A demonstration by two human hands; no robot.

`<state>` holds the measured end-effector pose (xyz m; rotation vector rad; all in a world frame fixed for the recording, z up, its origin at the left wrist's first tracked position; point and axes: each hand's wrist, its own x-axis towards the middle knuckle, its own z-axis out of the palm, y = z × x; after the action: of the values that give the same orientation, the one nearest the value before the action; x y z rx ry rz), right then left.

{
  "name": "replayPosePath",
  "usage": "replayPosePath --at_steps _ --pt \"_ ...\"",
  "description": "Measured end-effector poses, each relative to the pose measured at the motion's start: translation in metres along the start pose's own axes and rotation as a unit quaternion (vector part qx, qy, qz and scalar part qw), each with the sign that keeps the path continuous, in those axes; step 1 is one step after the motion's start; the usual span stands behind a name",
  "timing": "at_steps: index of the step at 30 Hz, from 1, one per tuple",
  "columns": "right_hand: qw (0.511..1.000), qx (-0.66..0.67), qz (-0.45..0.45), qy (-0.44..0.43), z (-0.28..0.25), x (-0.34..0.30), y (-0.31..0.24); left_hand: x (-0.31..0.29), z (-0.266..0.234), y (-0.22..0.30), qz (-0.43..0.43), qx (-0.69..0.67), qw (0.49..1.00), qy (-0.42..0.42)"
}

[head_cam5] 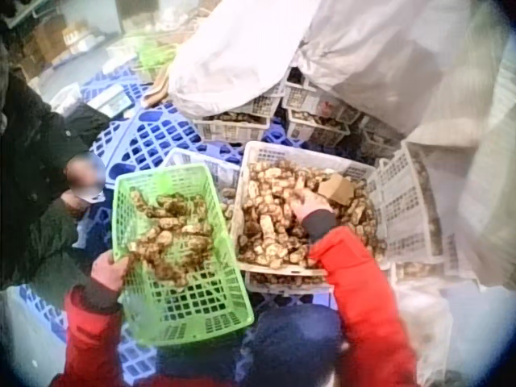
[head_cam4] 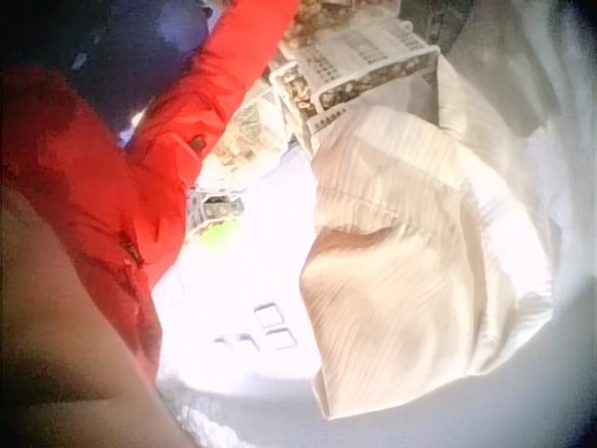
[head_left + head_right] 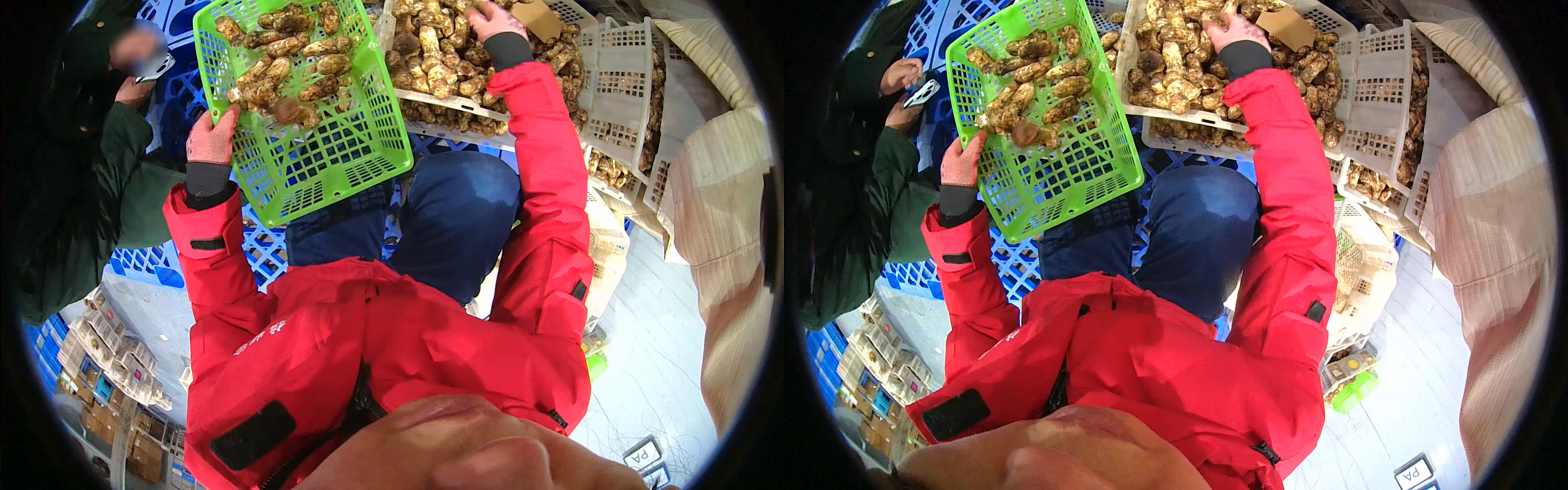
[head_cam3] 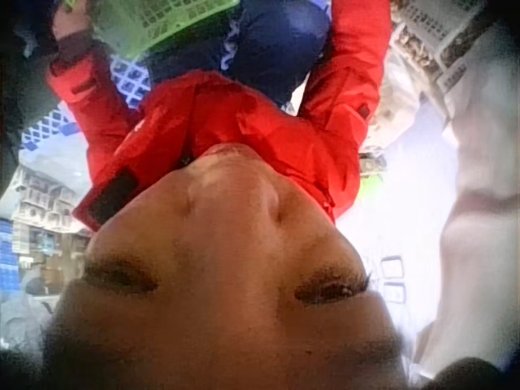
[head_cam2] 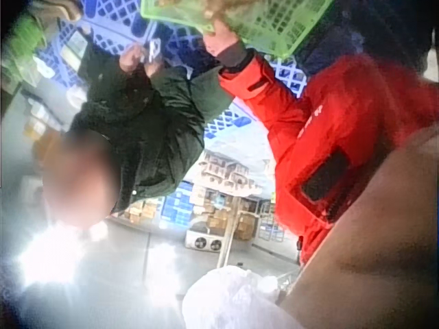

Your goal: The person sorts small agricultural products by hand from one crate into a green plastic basket and then weighs them on a digital scale before moving more items among crates.

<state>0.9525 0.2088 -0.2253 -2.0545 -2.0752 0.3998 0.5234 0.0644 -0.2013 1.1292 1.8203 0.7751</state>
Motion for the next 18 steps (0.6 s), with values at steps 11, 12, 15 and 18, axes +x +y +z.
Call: replayPosePath --at_steps 11,12,15,18 --pt "0.607 0.787 0.048 -0.095 0.036 -0.011 0.046 0.003 -0.006 -0.017 -0.011 -0.019 1.0 -0.003" --pt "0.636 0.766 0.045 -0.078 0.035 -0.014 0.048 0.003 -0.005 -0.016 -0.013 -0.015 1.0 -0.001" --pt "0.679 0.725 -0.072 -0.091 0.019 -0.014 0.041 0.0 -0.006 -0.011 -0.022 0.008 1.0 0.008" --pt "0.92 0.391 0.03 -0.008 0.0 -0.015 0.031 0.0 -0.009 -0.014 -0.023 -0.028 0.999 0.011"
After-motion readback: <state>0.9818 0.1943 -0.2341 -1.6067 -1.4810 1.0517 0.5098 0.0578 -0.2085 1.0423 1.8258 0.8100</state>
